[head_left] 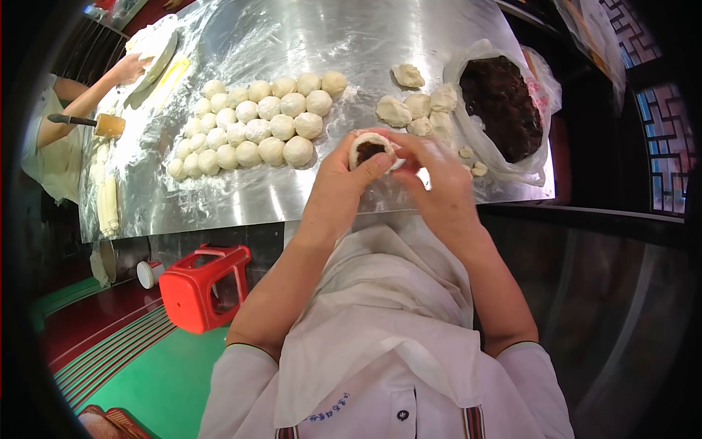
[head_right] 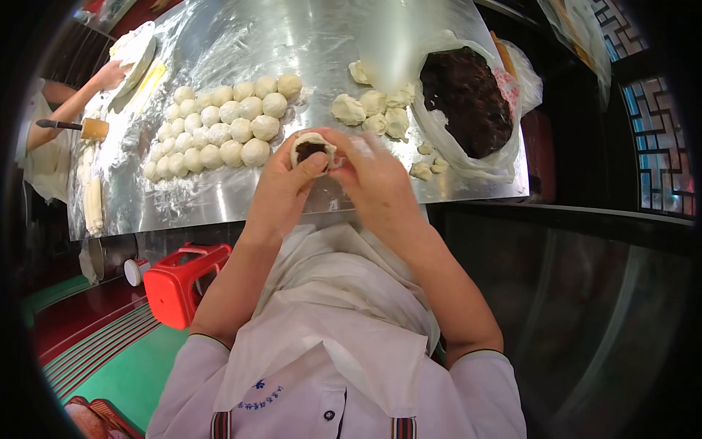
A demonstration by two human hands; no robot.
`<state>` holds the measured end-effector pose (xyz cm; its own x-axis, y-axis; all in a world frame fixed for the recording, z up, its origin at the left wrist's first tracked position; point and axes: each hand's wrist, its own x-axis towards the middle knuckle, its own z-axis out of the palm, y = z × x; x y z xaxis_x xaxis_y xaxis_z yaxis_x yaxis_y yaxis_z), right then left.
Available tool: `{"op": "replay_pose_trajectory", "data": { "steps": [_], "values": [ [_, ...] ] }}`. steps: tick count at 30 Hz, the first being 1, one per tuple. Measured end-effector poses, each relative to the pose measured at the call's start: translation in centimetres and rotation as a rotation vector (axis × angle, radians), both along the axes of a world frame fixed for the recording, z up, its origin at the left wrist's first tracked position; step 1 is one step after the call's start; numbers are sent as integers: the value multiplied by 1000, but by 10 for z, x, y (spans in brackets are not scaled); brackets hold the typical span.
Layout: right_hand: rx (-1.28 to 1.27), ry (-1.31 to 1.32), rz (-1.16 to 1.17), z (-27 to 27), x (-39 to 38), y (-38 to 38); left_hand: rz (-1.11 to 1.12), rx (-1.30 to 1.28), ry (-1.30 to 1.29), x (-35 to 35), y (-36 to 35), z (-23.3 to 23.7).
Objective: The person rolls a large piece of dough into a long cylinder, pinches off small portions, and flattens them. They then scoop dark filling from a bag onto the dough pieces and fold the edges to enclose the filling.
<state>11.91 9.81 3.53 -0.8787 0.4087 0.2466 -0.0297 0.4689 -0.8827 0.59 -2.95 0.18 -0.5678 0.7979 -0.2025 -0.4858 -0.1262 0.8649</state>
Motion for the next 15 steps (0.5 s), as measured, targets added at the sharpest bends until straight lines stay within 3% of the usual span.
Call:
{"op": "replay_pose_trajectory", "data": {
  "steps": [3,7,11,13,15],
  "values": [
    [239,58,-163,3,11,9,54,26,-101,-8,-7,5],
    [113,-59,-30,-1,18,10,26,36,-212,-10,-11,4],
    [336,10,-7,-8,15,11,41,234,-413,7,-3,24],
    [405,-3,-7,-8,12,13,-34,310,-638,7,-4,32],
    [544,-17,0,-8,10,10,-106,325,-604,6,-7,21]
  ]
}}
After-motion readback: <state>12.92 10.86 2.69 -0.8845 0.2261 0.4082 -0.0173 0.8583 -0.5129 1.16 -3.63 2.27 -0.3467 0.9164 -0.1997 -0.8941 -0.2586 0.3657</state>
